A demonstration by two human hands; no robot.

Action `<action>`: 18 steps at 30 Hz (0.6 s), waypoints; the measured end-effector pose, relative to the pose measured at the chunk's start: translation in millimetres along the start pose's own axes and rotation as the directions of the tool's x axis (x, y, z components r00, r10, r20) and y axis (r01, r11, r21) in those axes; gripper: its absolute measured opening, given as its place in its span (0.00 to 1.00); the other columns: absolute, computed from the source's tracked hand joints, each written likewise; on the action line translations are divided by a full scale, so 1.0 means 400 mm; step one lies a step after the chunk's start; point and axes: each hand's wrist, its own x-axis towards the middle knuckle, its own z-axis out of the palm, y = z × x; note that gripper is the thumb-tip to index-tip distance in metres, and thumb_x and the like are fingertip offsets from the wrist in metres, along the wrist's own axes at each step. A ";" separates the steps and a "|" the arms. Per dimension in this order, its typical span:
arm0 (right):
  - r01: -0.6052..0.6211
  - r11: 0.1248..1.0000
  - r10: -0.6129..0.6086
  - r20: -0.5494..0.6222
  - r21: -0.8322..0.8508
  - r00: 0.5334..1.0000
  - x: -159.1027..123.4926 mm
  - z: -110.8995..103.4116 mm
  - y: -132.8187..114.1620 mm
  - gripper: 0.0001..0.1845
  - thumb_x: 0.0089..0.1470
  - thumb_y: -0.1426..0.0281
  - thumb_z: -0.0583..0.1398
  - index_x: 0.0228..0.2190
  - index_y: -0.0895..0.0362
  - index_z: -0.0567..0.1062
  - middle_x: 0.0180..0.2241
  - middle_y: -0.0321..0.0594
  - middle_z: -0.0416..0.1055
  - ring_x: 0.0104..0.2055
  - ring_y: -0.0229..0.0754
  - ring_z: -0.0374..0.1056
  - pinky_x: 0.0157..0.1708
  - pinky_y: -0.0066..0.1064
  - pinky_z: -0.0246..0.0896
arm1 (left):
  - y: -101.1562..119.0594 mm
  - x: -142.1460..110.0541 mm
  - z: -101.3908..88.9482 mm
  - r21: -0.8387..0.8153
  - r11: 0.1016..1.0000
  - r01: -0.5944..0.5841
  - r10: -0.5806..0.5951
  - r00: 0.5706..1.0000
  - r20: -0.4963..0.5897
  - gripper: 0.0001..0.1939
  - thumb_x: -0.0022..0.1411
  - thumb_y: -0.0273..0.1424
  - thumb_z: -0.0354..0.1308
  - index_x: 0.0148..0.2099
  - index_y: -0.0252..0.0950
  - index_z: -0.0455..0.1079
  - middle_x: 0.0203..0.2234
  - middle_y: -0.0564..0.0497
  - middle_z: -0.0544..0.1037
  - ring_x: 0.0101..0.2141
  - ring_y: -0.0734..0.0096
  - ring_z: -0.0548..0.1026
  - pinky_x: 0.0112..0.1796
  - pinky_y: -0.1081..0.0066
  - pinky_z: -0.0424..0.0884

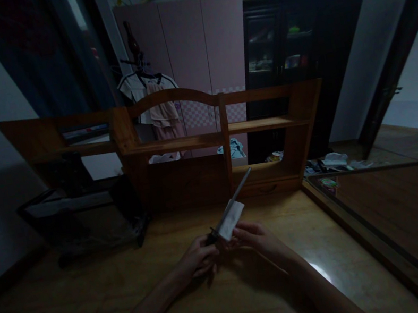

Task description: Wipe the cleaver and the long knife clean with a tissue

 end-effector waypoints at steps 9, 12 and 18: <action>0.035 0.996 -0.039 -0.055 -0.079 0.998 0.010 -0.010 0.019 0.14 0.57 0.63 0.60 0.41 0.59 0.74 0.36 0.43 0.72 0.37 0.42 0.67 0.39 0.34 0.60 | 0.017 -0.002 0.011 0.082 0.997 0.005 -0.005 1.000 0.006 0.11 0.50 0.28 0.53 0.38 0.30 0.69 0.09 0.62 0.58 0.07 0.84 0.51 0.13 0.80 0.58; 0.077 0.995 -0.085 -0.138 -0.061 0.987 0.010 -0.004 0.024 0.18 0.53 0.65 0.63 0.45 0.57 0.71 0.33 0.41 0.72 0.35 0.41 0.67 0.38 0.33 0.60 | 0.025 -0.003 0.019 0.106 0.994 0.011 -0.011 1.000 -0.002 0.13 0.50 0.29 0.54 0.39 0.29 0.69 0.09 0.62 0.58 0.07 0.84 0.51 0.12 0.79 0.59; 0.177 0.983 -0.153 -0.336 0.040 0.929 0.004 0.003 0.018 0.41 0.55 0.68 0.60 0.63 0.44 0.44 0.28 0.31 0.69 0.27 0.37 0.64 0.33 0.31 0.60 | 0.026 -0.007 0.022 0.117 0.993 0.032 -0.031 0.999 -0.009 0.13 0.53 0.30 0.54 0.40 0.30 0.69 0.09 0.62 0.57 0.08 0.83 0.51 0.12 0.81 0.58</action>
